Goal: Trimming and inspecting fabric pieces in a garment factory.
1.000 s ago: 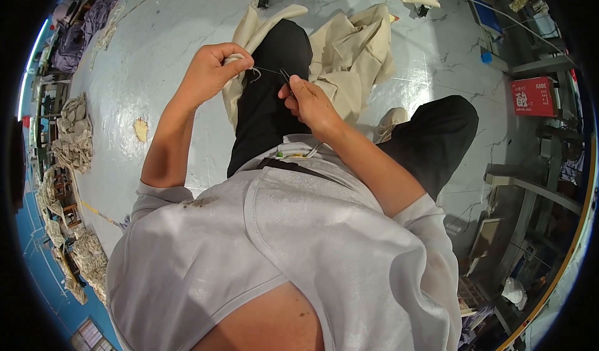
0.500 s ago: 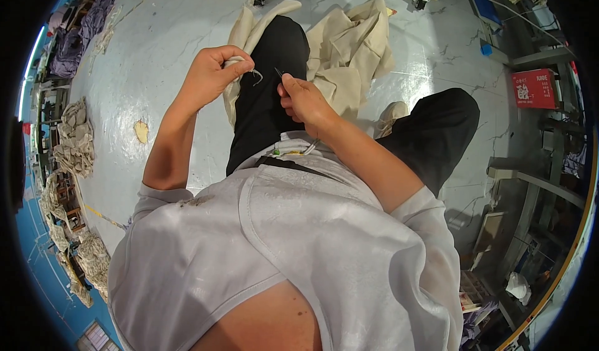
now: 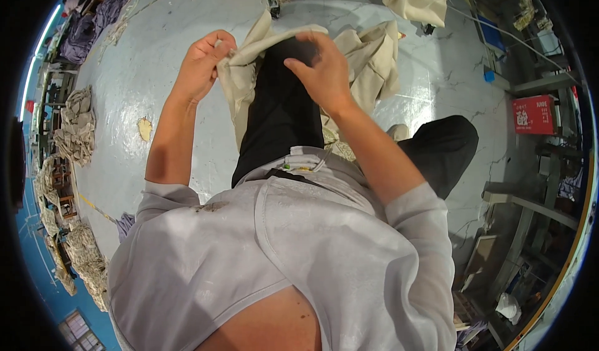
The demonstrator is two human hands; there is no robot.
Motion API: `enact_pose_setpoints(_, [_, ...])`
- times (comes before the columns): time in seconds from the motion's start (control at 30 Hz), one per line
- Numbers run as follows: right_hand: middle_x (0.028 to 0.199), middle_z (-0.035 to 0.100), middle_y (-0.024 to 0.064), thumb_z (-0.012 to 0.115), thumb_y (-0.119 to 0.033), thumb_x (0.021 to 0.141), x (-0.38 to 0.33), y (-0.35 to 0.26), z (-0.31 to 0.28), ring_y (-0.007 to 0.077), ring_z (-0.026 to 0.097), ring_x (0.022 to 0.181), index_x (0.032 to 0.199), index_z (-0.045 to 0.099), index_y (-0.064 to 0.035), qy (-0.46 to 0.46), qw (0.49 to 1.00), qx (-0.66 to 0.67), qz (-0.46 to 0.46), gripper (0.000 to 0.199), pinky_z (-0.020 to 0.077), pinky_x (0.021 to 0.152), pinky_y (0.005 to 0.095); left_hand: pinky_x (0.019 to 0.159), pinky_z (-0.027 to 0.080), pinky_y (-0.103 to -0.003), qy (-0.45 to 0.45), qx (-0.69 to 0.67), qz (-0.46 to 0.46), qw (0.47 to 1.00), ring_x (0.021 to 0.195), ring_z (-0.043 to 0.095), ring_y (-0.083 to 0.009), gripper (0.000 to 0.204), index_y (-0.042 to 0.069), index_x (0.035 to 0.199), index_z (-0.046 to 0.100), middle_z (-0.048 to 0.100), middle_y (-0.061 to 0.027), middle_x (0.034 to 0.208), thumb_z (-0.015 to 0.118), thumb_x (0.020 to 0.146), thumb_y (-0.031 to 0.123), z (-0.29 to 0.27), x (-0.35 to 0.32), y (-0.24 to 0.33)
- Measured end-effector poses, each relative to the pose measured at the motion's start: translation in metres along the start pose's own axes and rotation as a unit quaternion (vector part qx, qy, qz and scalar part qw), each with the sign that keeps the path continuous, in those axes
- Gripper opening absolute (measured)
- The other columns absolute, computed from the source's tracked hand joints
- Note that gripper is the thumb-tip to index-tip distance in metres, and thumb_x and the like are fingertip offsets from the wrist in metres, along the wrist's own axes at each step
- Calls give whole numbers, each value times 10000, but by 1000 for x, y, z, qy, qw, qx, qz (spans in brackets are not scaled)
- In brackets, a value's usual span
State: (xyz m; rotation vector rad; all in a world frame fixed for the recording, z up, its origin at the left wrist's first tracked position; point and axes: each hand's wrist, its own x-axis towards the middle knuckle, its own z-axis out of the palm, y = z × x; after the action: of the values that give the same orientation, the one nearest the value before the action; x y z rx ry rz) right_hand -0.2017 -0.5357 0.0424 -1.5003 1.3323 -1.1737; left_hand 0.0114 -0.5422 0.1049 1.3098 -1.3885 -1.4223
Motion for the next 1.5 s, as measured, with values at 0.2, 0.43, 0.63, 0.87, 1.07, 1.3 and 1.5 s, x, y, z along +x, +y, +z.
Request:
enact_pose_setpoints(0.2, [760,634,68,689,-90,700,77,18,19,147,577,691,903,607,-64,32,981,-144,-127,220,448,661,264,679,366,-214,-118,-214,215,945,721,465,-86,91,38,879,539,532,-8,782,481,866,107,-37,16,38])
enact_pose_setpoints(0.43, [668,584,13,696,-209,712,126,-82,-52,72,504,593,877,613,-49,76,958,16,-277,245,424,563,221,749,390,-231,34,-92,282,954,853,477,-85,154,63,938,513,516,13,917,551,852,186,-97,16,73])
enact_pose_setpoints(0.63, [741,590,43,607,-104,769,118,-147,-112,116,533,645,977,571,-13,127,952,-127,-247,229,428,586,267,776,400,-239,63,-15,338,939,881,488,-76,279,33,1016,516,536,-1,974,628,760,14,-82,12,86])
enact_pose_setpoints(0.87, [771,593,-31,699,-245,717,125,-165,-168,43,499,679,968,609,-60,239,879,-312,-269,324,395,623,181,638,451,-206,56,-132,326,935,729,544,-102,218,4,992,527,554,-31,828,550,779,-35,-10,6,147])
enact_pose_setpoints(1.07, [835,499,8,800,-315,568,28,-160,-76,83,407,679,927,530,-26,201,940,8,-277,534,372,605,222,572,454,-225,63,-240,278,928,668,551,-113,259,-22,1033,557,565,-46,769,583,776,-13,57,47,175])
enact_pose_setpoints(1.3, [1017,445,38,811,-244,518,-73,-116,-21,119,405,758,1089,415,-44,115,988,42,-89,724,365,603,242,556,431,-224,118,-125,321,931,632,517,-89,192,-17,952,593,551,-21,726,605,764,18,101,36,207])
enact_pose_setpoints(1.5, [1273,333,71,855,-318,429,-68,-101,-31,143,423,783,1185,364,-65,166,937,-104,-290,936,384,608,248,533,409,-230,147,-188,392,888,578,474,-84,120,-15,845,591,501,6,649,618,737,29,104,68,220])
